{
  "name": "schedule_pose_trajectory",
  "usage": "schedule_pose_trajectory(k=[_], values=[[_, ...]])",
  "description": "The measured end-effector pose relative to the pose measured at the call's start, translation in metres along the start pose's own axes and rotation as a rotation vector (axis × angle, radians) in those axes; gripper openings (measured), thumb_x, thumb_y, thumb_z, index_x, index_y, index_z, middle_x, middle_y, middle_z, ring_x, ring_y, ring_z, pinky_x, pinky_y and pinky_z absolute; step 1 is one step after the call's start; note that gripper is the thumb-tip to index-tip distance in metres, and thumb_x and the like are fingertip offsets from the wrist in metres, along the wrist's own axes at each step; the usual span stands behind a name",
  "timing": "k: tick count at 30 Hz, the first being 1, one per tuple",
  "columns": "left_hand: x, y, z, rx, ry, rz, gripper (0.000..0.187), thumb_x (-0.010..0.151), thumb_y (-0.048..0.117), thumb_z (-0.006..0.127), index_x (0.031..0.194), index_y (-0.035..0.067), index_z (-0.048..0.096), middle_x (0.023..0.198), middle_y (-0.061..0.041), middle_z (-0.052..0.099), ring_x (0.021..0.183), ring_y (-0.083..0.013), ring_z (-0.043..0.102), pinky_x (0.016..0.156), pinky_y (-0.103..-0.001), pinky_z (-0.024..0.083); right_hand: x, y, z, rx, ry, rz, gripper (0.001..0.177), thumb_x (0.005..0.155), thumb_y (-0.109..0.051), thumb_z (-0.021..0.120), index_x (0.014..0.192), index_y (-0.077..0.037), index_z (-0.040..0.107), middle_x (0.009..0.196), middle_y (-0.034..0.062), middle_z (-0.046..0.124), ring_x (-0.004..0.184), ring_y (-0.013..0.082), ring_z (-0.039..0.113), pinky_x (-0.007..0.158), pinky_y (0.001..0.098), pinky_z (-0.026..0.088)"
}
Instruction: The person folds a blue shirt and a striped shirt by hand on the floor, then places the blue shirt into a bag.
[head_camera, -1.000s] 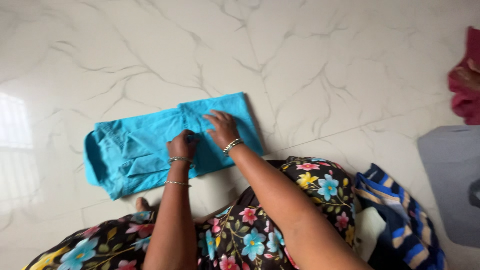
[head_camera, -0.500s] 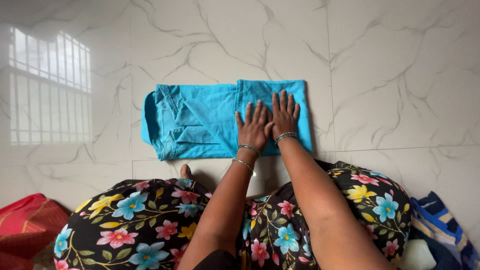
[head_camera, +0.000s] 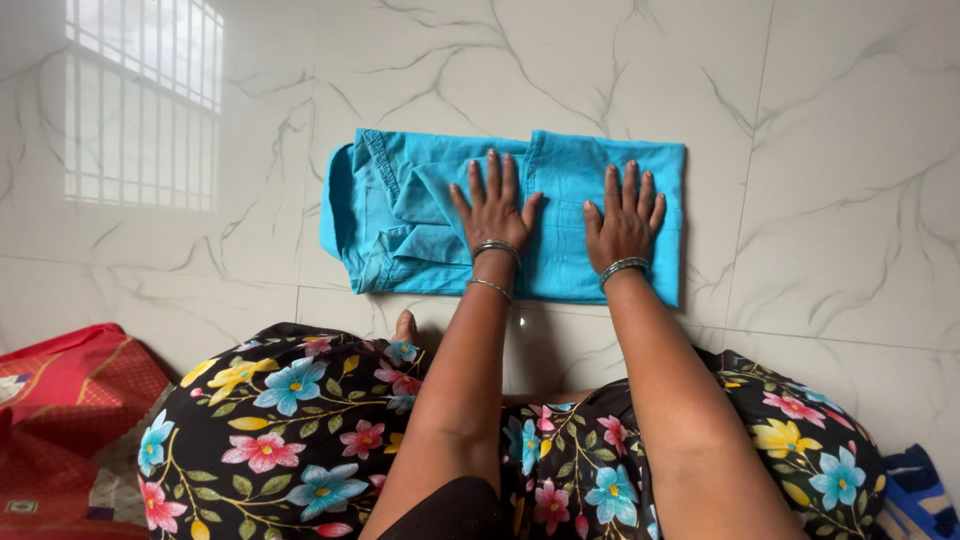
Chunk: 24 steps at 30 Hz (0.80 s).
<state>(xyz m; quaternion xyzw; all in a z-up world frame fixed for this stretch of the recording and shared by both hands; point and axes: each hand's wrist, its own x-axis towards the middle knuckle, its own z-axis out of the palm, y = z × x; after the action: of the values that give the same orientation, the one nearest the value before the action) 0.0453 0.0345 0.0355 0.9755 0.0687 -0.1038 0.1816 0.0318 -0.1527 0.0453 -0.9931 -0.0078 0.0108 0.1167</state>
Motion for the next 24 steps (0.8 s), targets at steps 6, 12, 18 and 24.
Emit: schedule_pose_trajectory(k=[6, 12, 18, 24], values=[[0.017, -0.079, -0.014, 0.058, 0.122, -0.235, 0.078, 0.100, 0.068, 0.034, 0.163, 0.022, 0.024, 0.171, -0.001, 0.016, 0.158, -0.0298, 0.006, 0.125, -0.060, -0.003, 0.000, 0.004, 0.003, 0.000, 0.012, -0.018, 0.066, 0.107, -0.050, 0.036, 0.161, -0.012, 0.036, 0.170, 0.0170, 0.026, 0.157, 0.0374, 0.016, 0.124, 0.0583, 0.004], [0.019, -0.074, -0.030, 0.068, 0.285, -0.591, 0.079, 0.105, 0.060, 0.036, 0.164, 0.010, 0.021, 0.173, -0.012, 0.002, 0.157, -0.0340, -0.009, 0.116, -0.069, -0.011, 0.001, 0.006, 0.007, -0.016, -0.003, 0.005, 0.067, 0.106, -0.053, 0.033, 0.161, -0.015, 0.035, 0.169, 0.0149, 0.026, 0.156, 0.0368, 0.016, 0.123, 0.0571, 0.003], [-0.018, 0.073, 0.009, -0.085, 0.148, 0.372, 0.070, 0.103, 0.053, 0.042, 0.162, 0.017, 0.031, 0.172, -0.004, 0.016, 0.159, -0.0317, 0.007, 0.126, -0.061, -0.002, 0.000, 0.019, 0.030, -0.141, 0.071, -0.026, 0.067, 0.103, -0.045, 0.041, 0.162, -0.015, 0.035, 0.169, 0.0140, 0.026, 0.155, 0.0352, 0.018, 0.121, 0.0575, 0.006], [0.017, 0.067, 0.015, -0.012, -0.117, 0.268, 0.069, 0.104, 0.055, 0.035, 0.163, 0.020, 0.024, 0.171, 0.003, 0.017, 0.158, -0.0222, 0.013, 0.126, -0.058, 0.001, -0.002, 0.023, 0.032, -0.005, 0.058, -0.012, 0.060, 0.106, -0.030, 0.043, 0.164, -0.016, 0.036, 0.172, 0.0130, 0.027, 0.159, 0.0352, 0.018, 0.127, 0.0565, 0.005]])
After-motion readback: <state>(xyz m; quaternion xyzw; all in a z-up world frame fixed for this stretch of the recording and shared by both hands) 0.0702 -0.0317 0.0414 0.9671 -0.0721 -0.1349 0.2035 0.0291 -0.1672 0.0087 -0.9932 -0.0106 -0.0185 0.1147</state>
